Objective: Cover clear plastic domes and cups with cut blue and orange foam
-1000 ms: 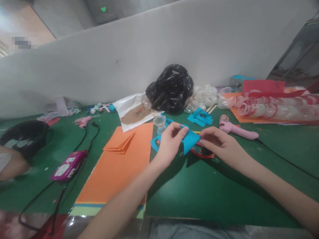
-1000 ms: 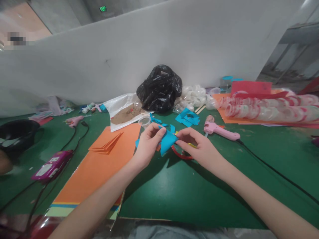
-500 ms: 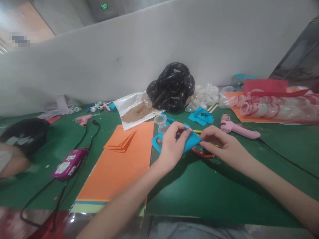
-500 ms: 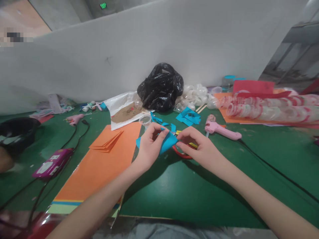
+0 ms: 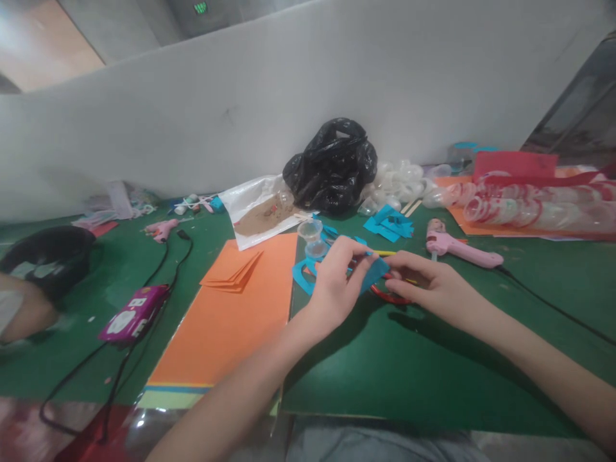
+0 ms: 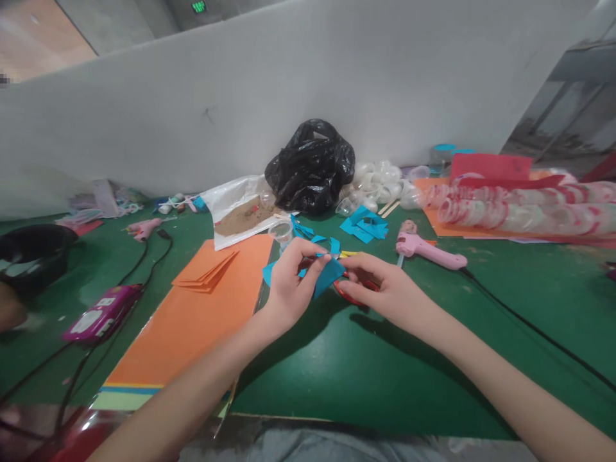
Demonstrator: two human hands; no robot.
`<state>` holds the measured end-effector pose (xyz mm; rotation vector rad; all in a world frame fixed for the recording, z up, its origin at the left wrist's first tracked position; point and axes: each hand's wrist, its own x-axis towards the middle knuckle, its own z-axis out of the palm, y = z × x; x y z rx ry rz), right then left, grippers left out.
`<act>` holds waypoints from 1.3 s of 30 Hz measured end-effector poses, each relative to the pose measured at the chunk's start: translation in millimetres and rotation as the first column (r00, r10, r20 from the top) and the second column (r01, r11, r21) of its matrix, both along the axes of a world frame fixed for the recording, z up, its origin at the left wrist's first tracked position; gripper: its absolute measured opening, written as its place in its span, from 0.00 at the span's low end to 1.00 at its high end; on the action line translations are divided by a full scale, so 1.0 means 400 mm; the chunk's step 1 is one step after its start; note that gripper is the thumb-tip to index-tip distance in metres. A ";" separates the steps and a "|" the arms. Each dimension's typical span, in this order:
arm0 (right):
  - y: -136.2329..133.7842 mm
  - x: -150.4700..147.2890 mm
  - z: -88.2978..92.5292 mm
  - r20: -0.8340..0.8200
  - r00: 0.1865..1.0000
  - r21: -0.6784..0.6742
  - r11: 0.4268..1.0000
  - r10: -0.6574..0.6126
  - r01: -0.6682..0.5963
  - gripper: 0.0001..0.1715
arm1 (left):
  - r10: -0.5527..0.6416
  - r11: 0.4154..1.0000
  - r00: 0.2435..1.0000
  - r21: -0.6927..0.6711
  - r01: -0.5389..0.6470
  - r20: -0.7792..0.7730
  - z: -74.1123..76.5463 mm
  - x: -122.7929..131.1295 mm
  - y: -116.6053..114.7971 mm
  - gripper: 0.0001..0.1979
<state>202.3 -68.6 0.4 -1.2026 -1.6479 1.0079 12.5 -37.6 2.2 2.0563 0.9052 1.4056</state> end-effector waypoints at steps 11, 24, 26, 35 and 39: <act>0.015 0.007 -0.009 0.146 0.989 0.205 0.978 0.012 -0.042 0.15 | -0.006 0.999 1.000 0.031 0.005 0.012 0.000 0.003 0.010 0.06; 0.010 -0.010 -0.015 -0.043 0.998 0.086 0.996 0.035 -0.031 0.18 | -0.032 0.999 0.999 0.019 0.032 -0.011 -0.003 0.001 0.012 0.08; 0.010 -0.016 -0.019 -0.096 0.995 0.056 0.998 0.028 -0.023 0.18 | -0.028 0.999 1.000 0.018 0.028 -0.008 -0.003 0.002 0.012 0.08; 0.018 -0.030 -0.029 -0.228 0.973 -0.010 0.999 -0.044 0.043 0.26 | -0.032 0.993 0.999 0.113 0.031 0.012 -0.003 0.002 0.011 0.06; 0.011 -0.030 -0.018 -0.163 0.986 -0.121 0.991 0.033 -0.054 0.26 | -0.072 0.982 0.997 0.173 0.073 -0.011 -0.009 0.006 0.008 0.05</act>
